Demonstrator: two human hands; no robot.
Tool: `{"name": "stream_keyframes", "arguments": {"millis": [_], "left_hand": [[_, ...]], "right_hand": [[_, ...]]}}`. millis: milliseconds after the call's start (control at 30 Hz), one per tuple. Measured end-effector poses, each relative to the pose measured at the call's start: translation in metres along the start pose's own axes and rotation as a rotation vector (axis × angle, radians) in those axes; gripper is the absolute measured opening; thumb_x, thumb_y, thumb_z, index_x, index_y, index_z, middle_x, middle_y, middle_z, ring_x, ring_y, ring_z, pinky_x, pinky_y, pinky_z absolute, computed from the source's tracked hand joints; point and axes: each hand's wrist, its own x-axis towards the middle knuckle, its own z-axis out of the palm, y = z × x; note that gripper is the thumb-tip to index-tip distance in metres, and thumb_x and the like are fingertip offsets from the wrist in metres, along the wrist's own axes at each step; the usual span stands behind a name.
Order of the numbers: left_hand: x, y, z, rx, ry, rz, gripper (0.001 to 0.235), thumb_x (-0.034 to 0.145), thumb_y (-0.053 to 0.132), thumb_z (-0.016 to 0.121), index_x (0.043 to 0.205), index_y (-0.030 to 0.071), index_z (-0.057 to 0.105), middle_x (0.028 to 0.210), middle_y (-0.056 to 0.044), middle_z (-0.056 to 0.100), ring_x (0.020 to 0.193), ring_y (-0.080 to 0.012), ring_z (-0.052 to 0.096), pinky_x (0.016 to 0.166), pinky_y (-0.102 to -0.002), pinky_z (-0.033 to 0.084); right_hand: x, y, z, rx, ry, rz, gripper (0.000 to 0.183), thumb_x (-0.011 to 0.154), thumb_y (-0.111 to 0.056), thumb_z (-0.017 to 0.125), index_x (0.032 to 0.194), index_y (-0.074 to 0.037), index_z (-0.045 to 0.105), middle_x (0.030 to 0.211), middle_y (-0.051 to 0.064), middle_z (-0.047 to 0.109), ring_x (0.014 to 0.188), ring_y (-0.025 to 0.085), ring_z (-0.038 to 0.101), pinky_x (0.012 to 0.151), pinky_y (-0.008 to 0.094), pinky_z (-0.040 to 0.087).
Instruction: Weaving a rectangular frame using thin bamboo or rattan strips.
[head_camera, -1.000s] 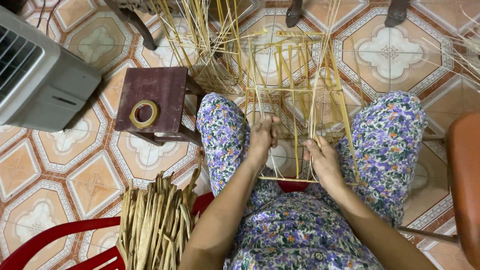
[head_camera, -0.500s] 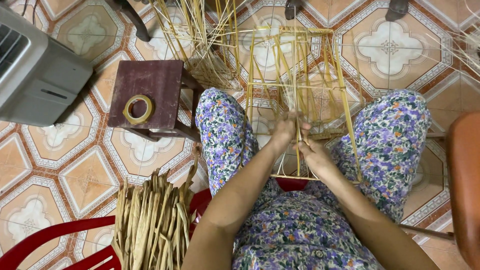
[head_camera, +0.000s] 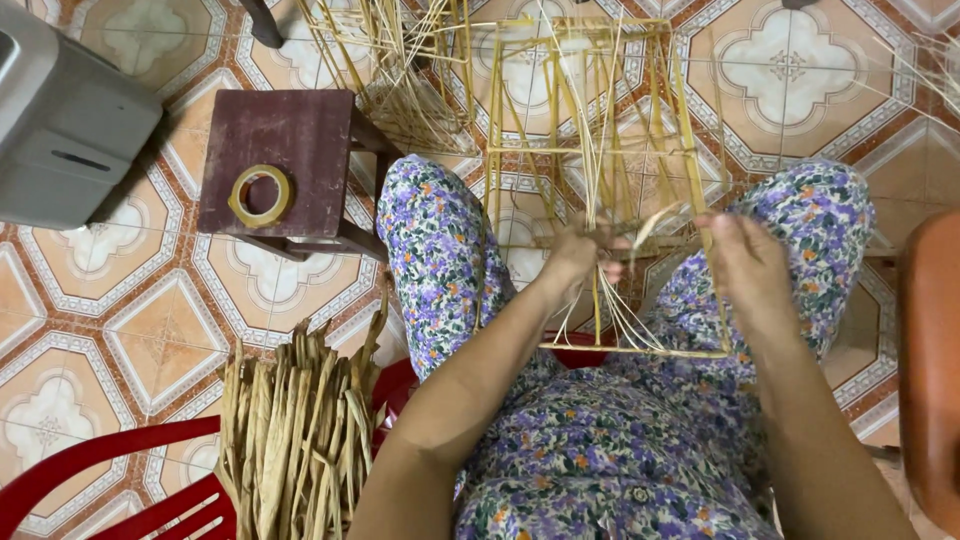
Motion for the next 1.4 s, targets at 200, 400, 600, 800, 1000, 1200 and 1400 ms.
{"name": "stream_keyframes", "arguments": {"millis": [200,400,600,800,1000,1200,1400], "left_hand": [[0.000,-0.022,0.003,0.011,-0.018,0.092,0.053,0.105,0.030,0.041,0.147,0.002,0.026,0.065,-0.004,0.052,0.041,-0.0122,0.040,0.033,-0.025,0.040],[-0.008,-0.016,0.008,0.044,0.012,0.145,0.056,0.105,0.051,0.037,0.130,0.001,0.045,0.058,-0.001,0.041,0.037,-0.0097,0.033,0.031,-0.025,0.034],[0.022,-0.032,-0.002,-0.036,-0.022,0.156,0.063,0.103,0.053,0.039,0.109,-0.007,0.059,0.068,-0.001,0.056,0.040,-0.0092,0.039,0.033,-0.024,0.039],[0.010,-0.018,0.002,-0.022,0.067,0.101,0.059,0.102,0.052,0.046,0.126,-0.001,0.054,0.067,0.000,0.045,0.043,-0.0082,0.039,0.034,-0.026,0.038],[0.034,-0.039,0.000,0.016,0.080,0.121,0.058,0.100,0.048,0.045,0.133,0.000,0.052,0.069,0.000,0.050,0.044,-0.0090,0.043,0.036,-0.027,0.041],[0.020,-0.025,0.003,0.050,0.125,0.113,0.062,0.104,0.050,0.039,0.140,-0.001,0.040,0.063,0.000,0.047,0.041,-0.0102,0.038,0.034,-0.027,0.038],[0.026,-0.028,0.001,-0.019,0.117,0.078,0.059,0.107,0.043,0.038,0.145,-0.002,0.041,0.067,-0.001,0.049,0.042,-0.0098,0.040,0.034,-0.026,0.039]], "right_hand": [[0.020,-0.002,0.007,-0.180,-0.063,-0.047,0.033,0.112,-0.029,0.041,0.118,-0.015,0.070,0.068,-0.002,0.047,0.051,0.009,0.038,0.044,0.022,0.036],[0.074,0.020,0.047,-0.724,-0.301,-0.002,0.027,0.106,-0.018,0.047,0.125,-0.014,0.065,0.078,0.006,0.063,0.056,0.014,0.051,0.051,0.026,0.046],[0.101,0.032,0.070,-0.313,-0.453,0.063,0.026,0.104,-0.017,0.048,0.110,-0.010,0.072,0.088,0.009,0.073,0.074,0.014,0.068,0.074,0.026,0.059],[0.095,0.021,0.067,-0.340,-0.370,0.049,0.024,0.104,-0.017,0.052,0.109,-0.007,0.073,0.105,0.011,0.075,0.095,0.021,0.068,0.095,0.041,0.054],[0.085,0.009,0.068,-0.330,-0.306,0.093,0.026,0.103,-0.020,0.052,0.119,-0.013,0.071,0.122,0.009,0.073,0.115,0.021,0.067,0.109,0.042,0.046],[0.122,0.062,0.063,-0.264,-0.345,0.002,0.026,0.103,-0.020,0.057,0.121,-0.006,0.069,0.109,0.008,0.067,0.097,0.015,0.058,0.089,0.035,0.042],[0.110,0.042,0.060,0.035,-0.501,0.092,0.028,0.101,-0.026,0.064,0.112,0.000,0.069,0.076,0.001,0.056,0.053,0.007,0.039,0.044,0.021,0.032]]}}
